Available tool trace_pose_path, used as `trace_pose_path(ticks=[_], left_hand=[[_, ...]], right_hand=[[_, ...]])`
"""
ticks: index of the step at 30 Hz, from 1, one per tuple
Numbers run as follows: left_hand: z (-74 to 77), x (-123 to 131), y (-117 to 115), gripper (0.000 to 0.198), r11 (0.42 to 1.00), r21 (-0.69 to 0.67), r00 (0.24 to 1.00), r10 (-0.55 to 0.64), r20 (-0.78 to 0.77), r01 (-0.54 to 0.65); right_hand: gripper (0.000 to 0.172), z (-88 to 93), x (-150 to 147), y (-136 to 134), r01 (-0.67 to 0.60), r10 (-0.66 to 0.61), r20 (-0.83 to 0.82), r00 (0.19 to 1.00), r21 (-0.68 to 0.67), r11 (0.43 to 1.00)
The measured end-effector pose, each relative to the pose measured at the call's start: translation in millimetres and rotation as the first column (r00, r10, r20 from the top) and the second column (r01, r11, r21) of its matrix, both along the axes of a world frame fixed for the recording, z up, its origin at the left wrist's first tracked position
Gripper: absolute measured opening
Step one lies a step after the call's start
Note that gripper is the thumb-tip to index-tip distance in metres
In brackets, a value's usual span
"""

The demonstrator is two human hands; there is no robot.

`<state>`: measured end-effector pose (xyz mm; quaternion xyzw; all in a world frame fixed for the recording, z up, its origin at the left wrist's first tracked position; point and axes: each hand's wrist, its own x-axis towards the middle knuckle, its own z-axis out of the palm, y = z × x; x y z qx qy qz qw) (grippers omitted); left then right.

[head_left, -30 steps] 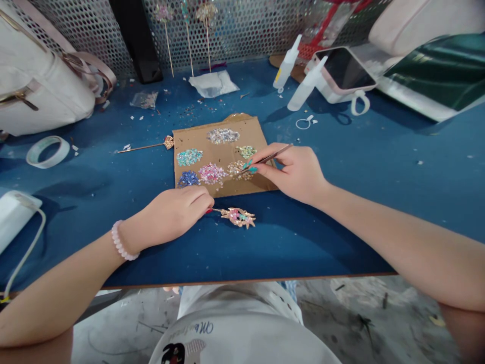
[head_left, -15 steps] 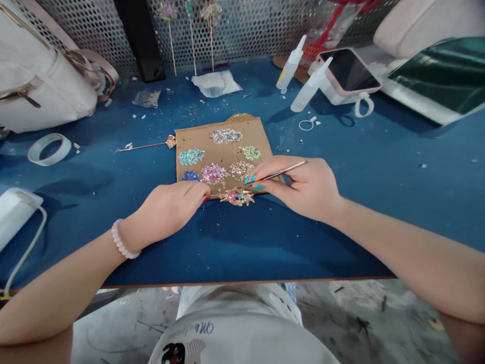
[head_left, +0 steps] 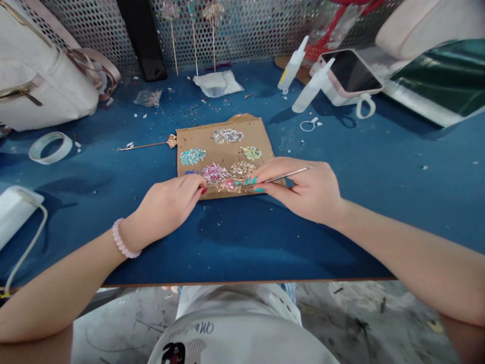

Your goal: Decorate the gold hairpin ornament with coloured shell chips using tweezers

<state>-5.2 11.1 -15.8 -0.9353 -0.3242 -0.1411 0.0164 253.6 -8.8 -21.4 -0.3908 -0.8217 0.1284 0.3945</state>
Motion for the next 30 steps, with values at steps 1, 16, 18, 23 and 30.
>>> trace_pose_path(ticks=[1, 16, 18, 23, 30], left_hand=[[-0.2, 0.0, 0.0, 0.021, 1.0, -0.001, 1.0, 0.005, 0.001, -0.005], [2.1, -2.6, 6.0, 0.023, 0.989, 0.142, 0.998, -0.019, -0.059, 0.027], [2.3, -3.4, 8.0, 0.024, 0.987, 0.157, 0.997, -0.033, -0.065, 0.043], [5.3, -6.8, 18.7, 0.027, 0.975, 0.145, 0.98, -0.15, -0.133, 0.169], [8.8, -12.2, 31.8, 0.029, 0.934, 0.043, 0.914, -0.338, -0.224, 0.356]], right_hand=[[0.014, 0.0, 0.3, 0.1, 0.008, -0.008, -0.001, 1.0, 0.006, 1.0], [0.01, -5.9, 5.1, 5.4, -0.019, 0.017, 0.011, 1.0, 0.151, 0.988], [0.01, -5.2, 4.6, 5.4, -0.035, 0.032, 0.022, 0.999, 0.156, 0.987], [0.01, -4.8, 2.5, 4.9, -0.074, 0.069, 0.038, 0.997, 0.144, 0.987], [0.008, -4.1, -1.3, -0.4, -0.146, 0.146, 0.008, 0.989, 0.075, 0.986]])
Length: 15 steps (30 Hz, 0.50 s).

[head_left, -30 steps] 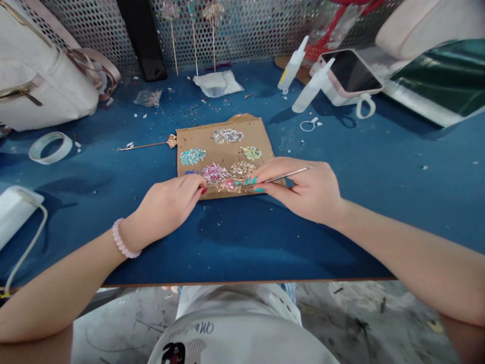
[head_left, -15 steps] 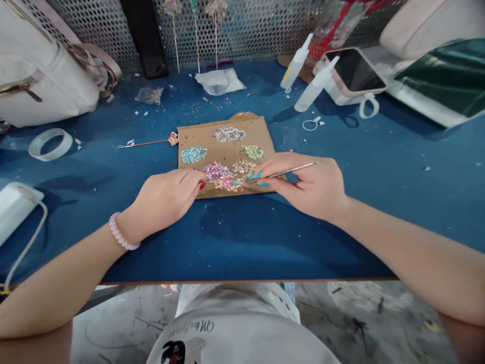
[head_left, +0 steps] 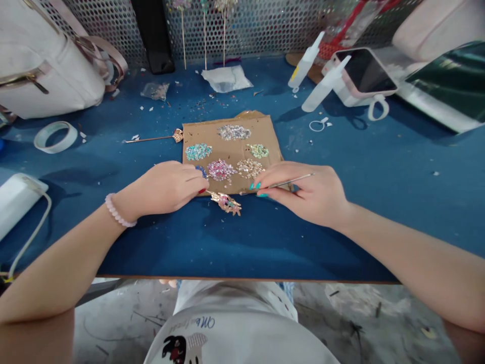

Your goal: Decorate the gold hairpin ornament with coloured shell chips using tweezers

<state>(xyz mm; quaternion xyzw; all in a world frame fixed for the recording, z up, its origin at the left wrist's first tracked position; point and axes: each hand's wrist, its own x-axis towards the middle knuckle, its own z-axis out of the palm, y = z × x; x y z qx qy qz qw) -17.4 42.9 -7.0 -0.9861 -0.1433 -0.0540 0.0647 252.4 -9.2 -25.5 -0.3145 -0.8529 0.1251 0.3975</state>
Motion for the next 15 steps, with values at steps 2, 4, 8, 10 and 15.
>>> trace_pose_path(ticks=[2, 4, 8, 10, 15], left_hand=[[-0.1, -0.1, 0.0, 0.03, 0.998, -0.028, 0.999, -0.049, -0.006, 0.049], [-0.7, 0.2, -0.2, 0.029, 0.994, -0.06, 0.996, -0.089, -0.003, 0.088], [-3.4, 1.5, 0.0, 0.026, 0.985, -0.123, 0.993, -0.119, 0.01, 0.119], [-5.7, 2.5, -0.3, 0.026, 0.981, -0.149, 0.993, -0.119, 0.02, 0.121], [-12.4, 5.5, -3.8, 0.025, 0.97, -0.197, 0.99, -0.14, 0.035, 0.144]], right_hand=[[0.008, 0.3, -1.8, -3.2, -0.028, 0.028, -0.013, 1.0, -0.038, 0.999], [0.006, -0.3, -4.5, -6.8, -0.069, 0.067, -0.025, 0.997, -0.085, 0.994], [0.007, -3.7, -12.1, -15.2, -0.181, 0.172, -0.067, 0.983, -0.179, 0.967], [0.008, -5.8, -16.4, -19.8, -0.232, 0.214, -0.103, 0.971, -0.214, 0.949], [0.006, -11.0, -26.6, -30.1, -0.309, 0.268, -0.185, 0.946, -0.254, 0.916]])
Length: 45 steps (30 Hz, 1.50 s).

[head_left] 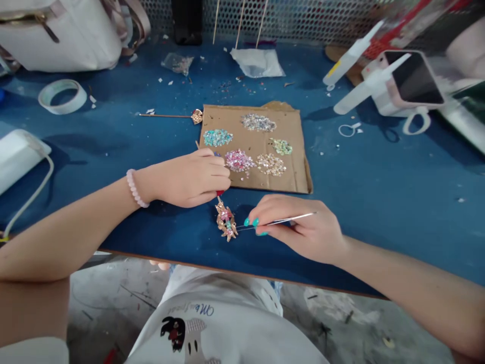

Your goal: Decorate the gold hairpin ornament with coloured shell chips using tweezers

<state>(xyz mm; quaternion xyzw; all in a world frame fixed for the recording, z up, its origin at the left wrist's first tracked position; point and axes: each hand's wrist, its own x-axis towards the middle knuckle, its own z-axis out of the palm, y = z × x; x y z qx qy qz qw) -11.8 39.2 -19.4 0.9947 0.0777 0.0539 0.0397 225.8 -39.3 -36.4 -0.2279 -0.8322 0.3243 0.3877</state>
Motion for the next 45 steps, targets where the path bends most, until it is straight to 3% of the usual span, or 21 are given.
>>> trace_pose_path(ticks=[18, 45], left_hand=[[-2.9, 5.6, -10.8, 0.019, 0.999, -0.041, 1.0, -0.019, -0.021, 0.018], [-2.2, 5.6, -11.1, 0.021, 0.998, -0.069, 1.0, -0.016, -0.018, 0.014]], right_hand=[[0.009, -2.5, -8.8, -8.4, -0.146, 0.146, 0.008, 0.989, 0.026, 0.989], [0.009, -1.9, -10.9, -9.4, -0.134, 0.129, 0.05, 0.99, 0.097, 0.986]])
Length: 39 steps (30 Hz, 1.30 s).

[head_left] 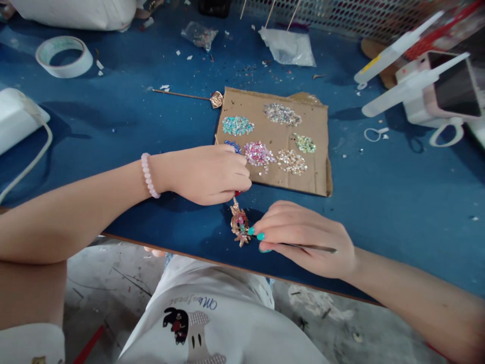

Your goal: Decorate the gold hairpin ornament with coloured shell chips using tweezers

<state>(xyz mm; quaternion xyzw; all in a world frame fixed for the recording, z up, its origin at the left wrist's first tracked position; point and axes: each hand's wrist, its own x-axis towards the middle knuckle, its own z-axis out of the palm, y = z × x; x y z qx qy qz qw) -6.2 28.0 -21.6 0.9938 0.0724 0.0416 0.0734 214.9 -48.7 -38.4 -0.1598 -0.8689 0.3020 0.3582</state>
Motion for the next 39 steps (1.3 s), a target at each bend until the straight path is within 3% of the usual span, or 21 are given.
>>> trace_pose_path(ticks=[17, 39], left_hand=[[-0.6, 0.7, -0.2, 0.02, 1.0, 0.002, 1.0, 0.009, 0.0, -0.009], [0.0, 1.7, 0.0, 0.02, 1.0, -0.011, 1.0, 0.01, -0.011, -0.01]], right_hand=[[0.014, 1.9, 1.7, 0.2, 0.007, -0.007, -0.009, 1.0, 0.004, 1.0], [0.005, -0.3, 1.6, -0.6, -0.006, 0.006, -0.016, 1.0, -0.013, 1.0]])
